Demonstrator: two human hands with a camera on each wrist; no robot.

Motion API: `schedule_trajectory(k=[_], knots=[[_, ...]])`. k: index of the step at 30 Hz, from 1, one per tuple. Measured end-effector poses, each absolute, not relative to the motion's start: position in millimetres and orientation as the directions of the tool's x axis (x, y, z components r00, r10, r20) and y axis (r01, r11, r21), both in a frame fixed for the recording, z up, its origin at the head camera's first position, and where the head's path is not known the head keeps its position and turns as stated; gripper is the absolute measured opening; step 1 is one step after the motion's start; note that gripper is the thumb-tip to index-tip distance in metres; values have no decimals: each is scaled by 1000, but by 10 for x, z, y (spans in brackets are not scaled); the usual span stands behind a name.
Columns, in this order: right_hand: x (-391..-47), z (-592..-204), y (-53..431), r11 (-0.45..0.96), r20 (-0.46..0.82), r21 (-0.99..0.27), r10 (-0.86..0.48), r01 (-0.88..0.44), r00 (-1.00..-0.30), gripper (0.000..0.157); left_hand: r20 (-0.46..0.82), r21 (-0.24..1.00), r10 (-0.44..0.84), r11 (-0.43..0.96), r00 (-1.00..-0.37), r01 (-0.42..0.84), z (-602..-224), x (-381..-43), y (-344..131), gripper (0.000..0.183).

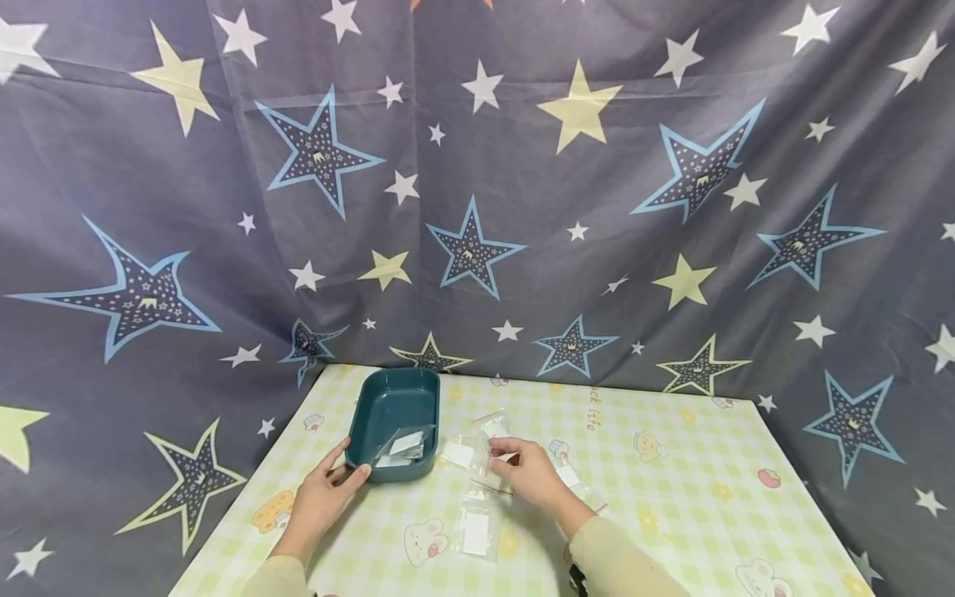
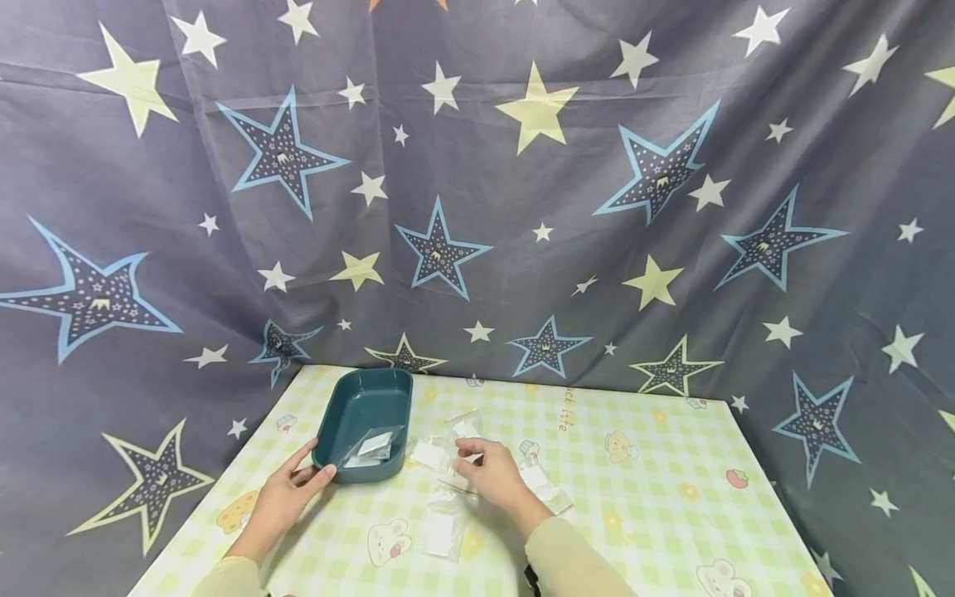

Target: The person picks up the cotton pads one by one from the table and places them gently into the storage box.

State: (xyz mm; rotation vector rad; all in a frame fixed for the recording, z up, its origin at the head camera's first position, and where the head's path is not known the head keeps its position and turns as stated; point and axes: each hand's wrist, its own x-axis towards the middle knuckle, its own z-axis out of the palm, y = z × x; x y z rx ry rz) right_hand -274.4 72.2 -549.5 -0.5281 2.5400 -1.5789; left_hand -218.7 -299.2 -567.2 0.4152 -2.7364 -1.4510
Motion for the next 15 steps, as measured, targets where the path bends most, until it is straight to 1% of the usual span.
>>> schedule_trajectory(k=[4, 11, 15], knots=[[-2785, -5480, 904, 415, 115, -876, -310, -244, -944, 38, -106, 816, -233, 536, -967, -219, -5675, -2200, -3002, 90], [-2878, -5377, 1321, 444, 117, -872, -220, -207, -968, 34, -111, 828, -226, 517, -968, -216, -5673, -2211, -3010, 88], [-2921, -5330, 1608, 483, 118, -855, -178, -191, -977, 35, -118, 830, -222, 513, -968, -219, -5660, -2195, -3003, 86]])
